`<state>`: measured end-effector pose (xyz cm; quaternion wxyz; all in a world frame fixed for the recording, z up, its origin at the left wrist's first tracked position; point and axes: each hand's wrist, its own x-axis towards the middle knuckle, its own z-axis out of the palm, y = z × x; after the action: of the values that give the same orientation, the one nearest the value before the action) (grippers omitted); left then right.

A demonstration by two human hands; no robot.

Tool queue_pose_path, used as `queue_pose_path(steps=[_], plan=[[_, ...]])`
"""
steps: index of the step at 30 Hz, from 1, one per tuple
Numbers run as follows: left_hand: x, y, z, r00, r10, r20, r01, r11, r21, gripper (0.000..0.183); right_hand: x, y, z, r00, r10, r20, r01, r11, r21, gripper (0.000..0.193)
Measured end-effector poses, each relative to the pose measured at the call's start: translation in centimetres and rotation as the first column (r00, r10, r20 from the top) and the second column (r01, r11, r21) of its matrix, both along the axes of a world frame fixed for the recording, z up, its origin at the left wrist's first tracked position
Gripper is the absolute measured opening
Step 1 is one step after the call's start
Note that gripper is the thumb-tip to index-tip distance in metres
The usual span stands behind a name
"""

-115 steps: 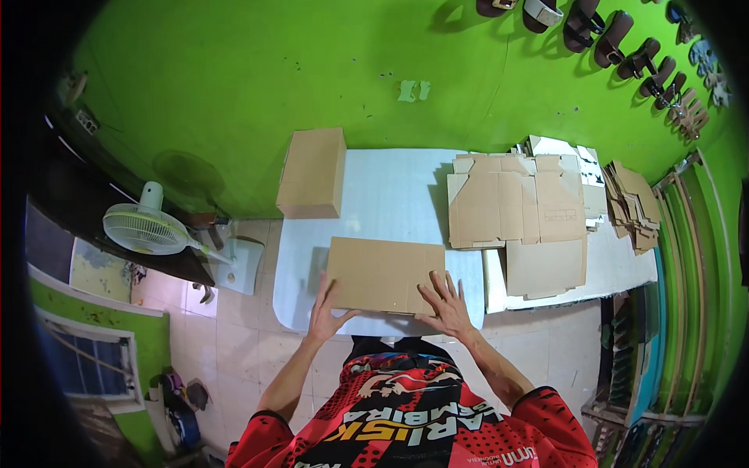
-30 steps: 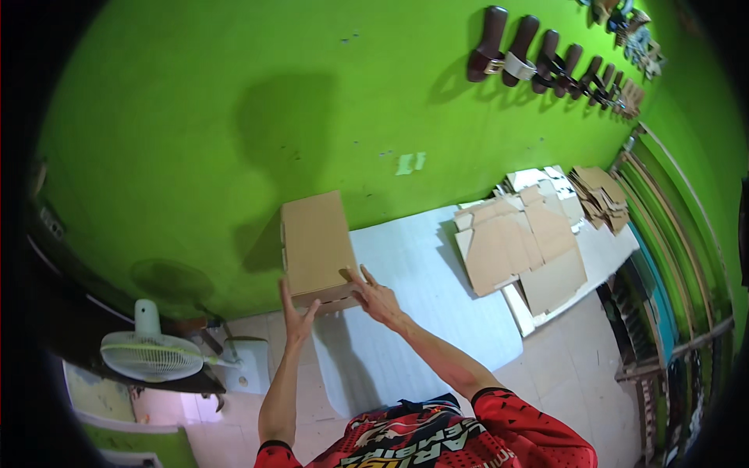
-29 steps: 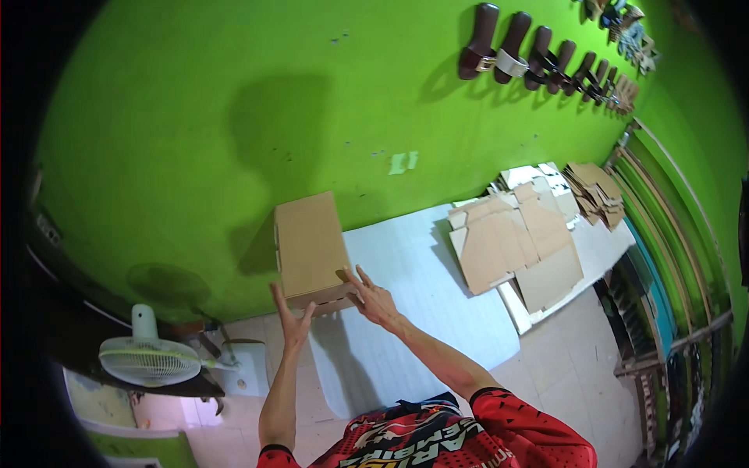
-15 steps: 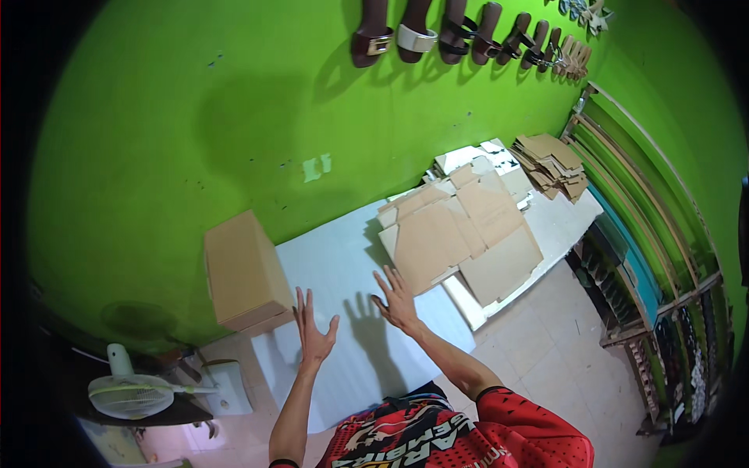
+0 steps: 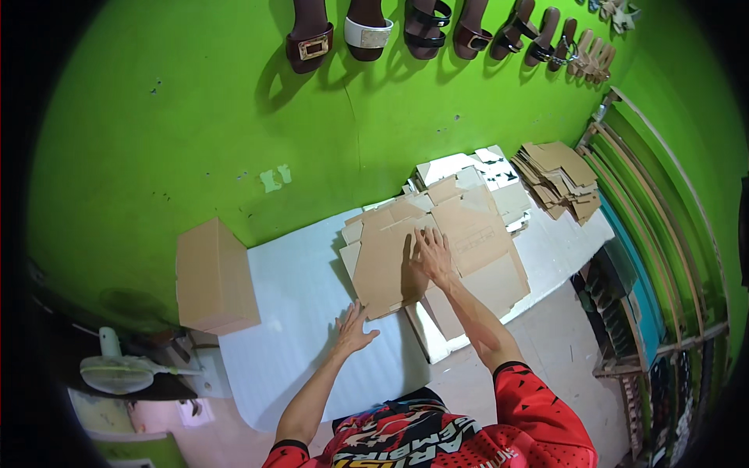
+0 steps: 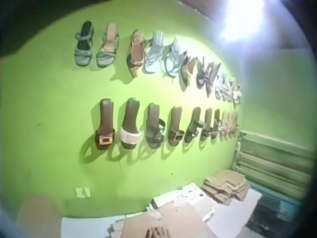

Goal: Folding and stacking cardboard shoe boxes from flat templates.

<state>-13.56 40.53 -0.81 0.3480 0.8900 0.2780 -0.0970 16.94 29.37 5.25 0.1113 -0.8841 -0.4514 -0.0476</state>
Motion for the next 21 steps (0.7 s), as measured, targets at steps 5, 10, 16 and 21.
queue_pose_path(steps=[5,10,16,21], plan=[[1.3,-1.6,0.2,0.999,0.021,-0.039,-0.025,0.996,-0.09,0.102,2.2,0.8,-0.9,0.994,-0.043,-0.099,0.032,0.993,-0.113,0.118],[1.7,-2.2,0.6,0.997,0.048,-0.066,-0.055,0.993,-0.107,0.1,2.7,0.0,-0.3,0.977,0.067,-0.204,-0.081,0.995,-0.059,0.083],[-0.5,-0.9,-1.4,0.661,0.435,0.612,-0.512,0.857,-0.056,0.032,0.2,0.1,4.6,0.925,0.261,-0.275,-0.181,0.941,0.285,0.023],[-5.9,4.8,1.7,0.233,0.717,0.657,-0.757,0.558,-0.34,0.027,-4.9,1.1,9.9,0.941,0.329,-0.086,-0.25,0.841,0.479,0.017]])
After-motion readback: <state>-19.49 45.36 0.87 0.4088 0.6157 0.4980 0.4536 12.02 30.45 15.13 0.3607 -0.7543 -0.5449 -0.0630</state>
